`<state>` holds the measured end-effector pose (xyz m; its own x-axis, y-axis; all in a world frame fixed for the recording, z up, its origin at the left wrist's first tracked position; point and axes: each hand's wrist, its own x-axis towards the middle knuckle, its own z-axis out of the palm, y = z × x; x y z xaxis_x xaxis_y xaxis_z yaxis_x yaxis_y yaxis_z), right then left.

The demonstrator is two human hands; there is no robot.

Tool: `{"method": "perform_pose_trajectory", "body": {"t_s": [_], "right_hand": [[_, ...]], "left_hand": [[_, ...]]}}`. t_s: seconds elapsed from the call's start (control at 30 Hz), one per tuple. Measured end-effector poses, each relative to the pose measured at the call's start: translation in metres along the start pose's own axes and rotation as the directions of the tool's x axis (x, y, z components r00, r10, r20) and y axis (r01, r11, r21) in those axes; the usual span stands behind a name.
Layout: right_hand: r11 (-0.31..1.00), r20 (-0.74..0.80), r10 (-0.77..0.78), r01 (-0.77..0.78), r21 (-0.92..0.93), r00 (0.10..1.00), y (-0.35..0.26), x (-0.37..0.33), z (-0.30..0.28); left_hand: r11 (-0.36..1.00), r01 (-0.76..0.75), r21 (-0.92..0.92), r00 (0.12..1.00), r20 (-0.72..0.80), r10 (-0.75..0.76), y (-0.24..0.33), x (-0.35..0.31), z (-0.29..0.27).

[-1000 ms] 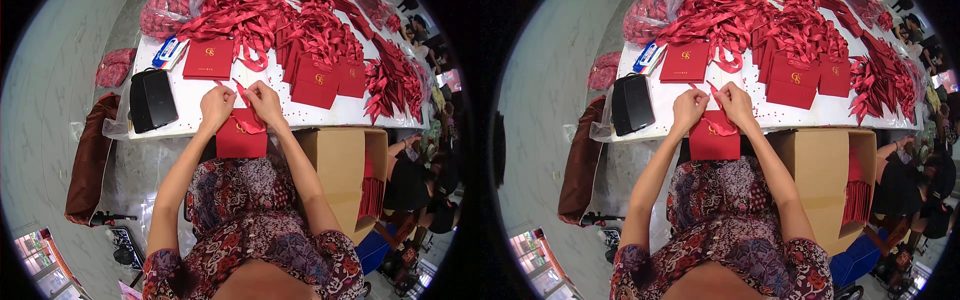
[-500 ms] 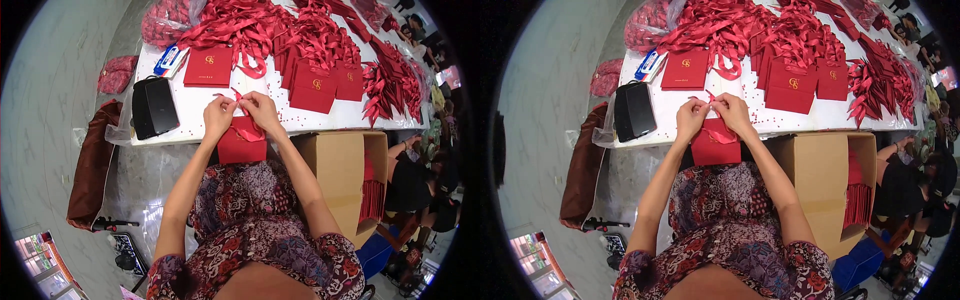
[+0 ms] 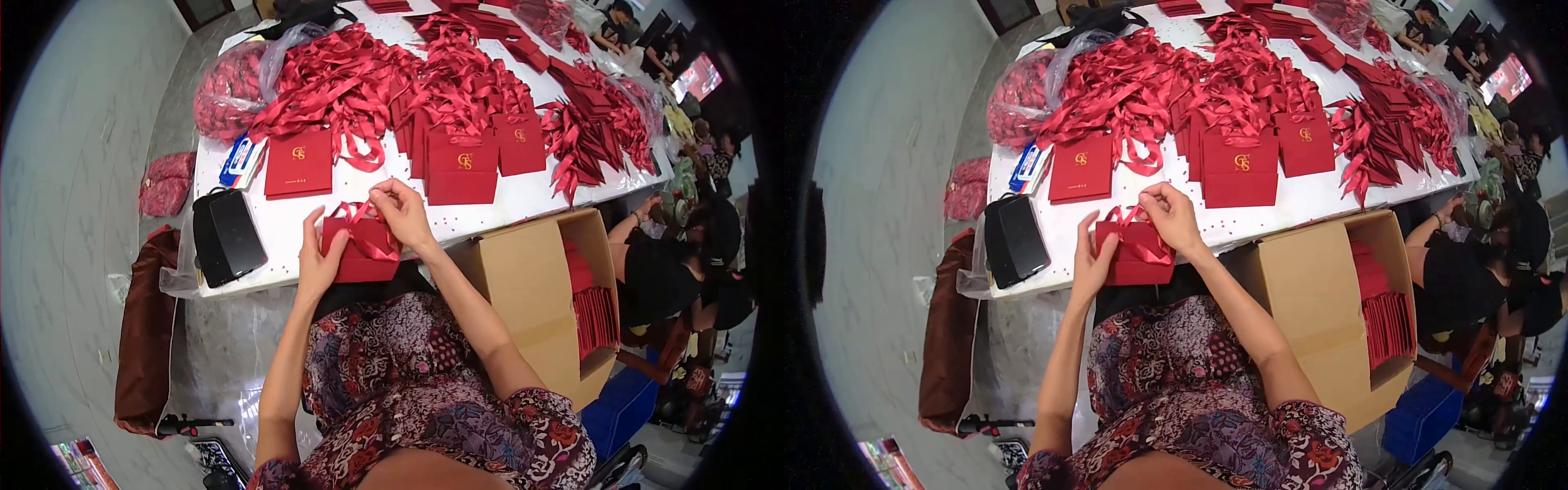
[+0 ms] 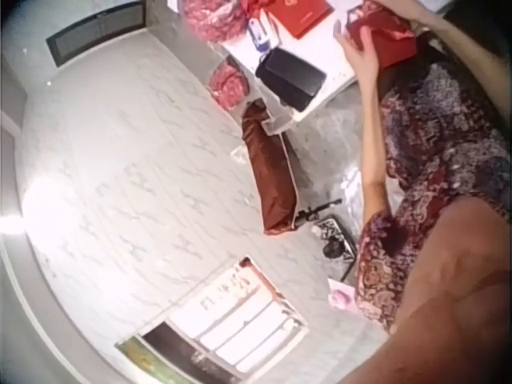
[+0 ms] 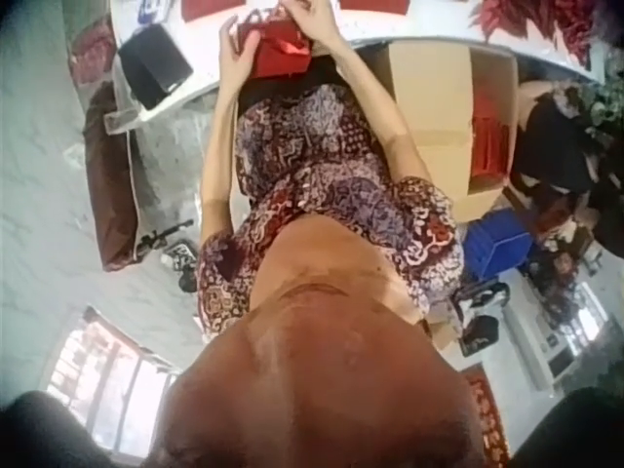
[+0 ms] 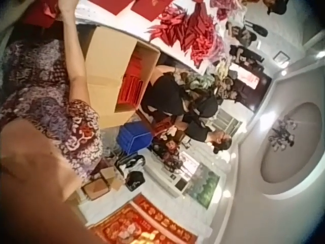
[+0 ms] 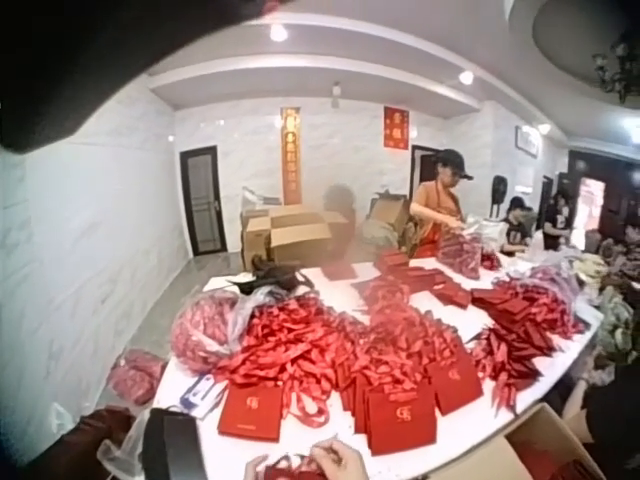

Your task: Tying red ribbons onto small red gift bags in a manual assembly area.

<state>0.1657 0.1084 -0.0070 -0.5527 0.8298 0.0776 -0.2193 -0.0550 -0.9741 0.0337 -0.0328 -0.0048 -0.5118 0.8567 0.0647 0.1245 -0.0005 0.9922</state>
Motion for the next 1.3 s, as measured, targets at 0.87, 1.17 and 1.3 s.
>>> {"method": "perform_pose_trajectory", "body": {"t_s": [0.87,1.17,1.3], "right_hand": [[0.891,-0.08,-0.284,0.232,-0.391,0.956,-0.049,-0.029,-0.049],[0.447,-0.31,-0.49,-0.071,-0.892,0.815,-0.029,-0.018,-0.136],[0.222,-0.089,-0.481,0.023,-0.975,0.872,-0.017,-0.022,-0.115]], "left_hand": [[0.931,-0.328,0.159,0.92,-0.169,0.353,0.062,0.047,0.072],[0.78,-0.493,0.384,0.869,0.182,0.46,-0.006,0.079,0.141],[0.745,-0.428,0.511,0.904,0.225,0.365,-0.022,0.084,0.151]]}}
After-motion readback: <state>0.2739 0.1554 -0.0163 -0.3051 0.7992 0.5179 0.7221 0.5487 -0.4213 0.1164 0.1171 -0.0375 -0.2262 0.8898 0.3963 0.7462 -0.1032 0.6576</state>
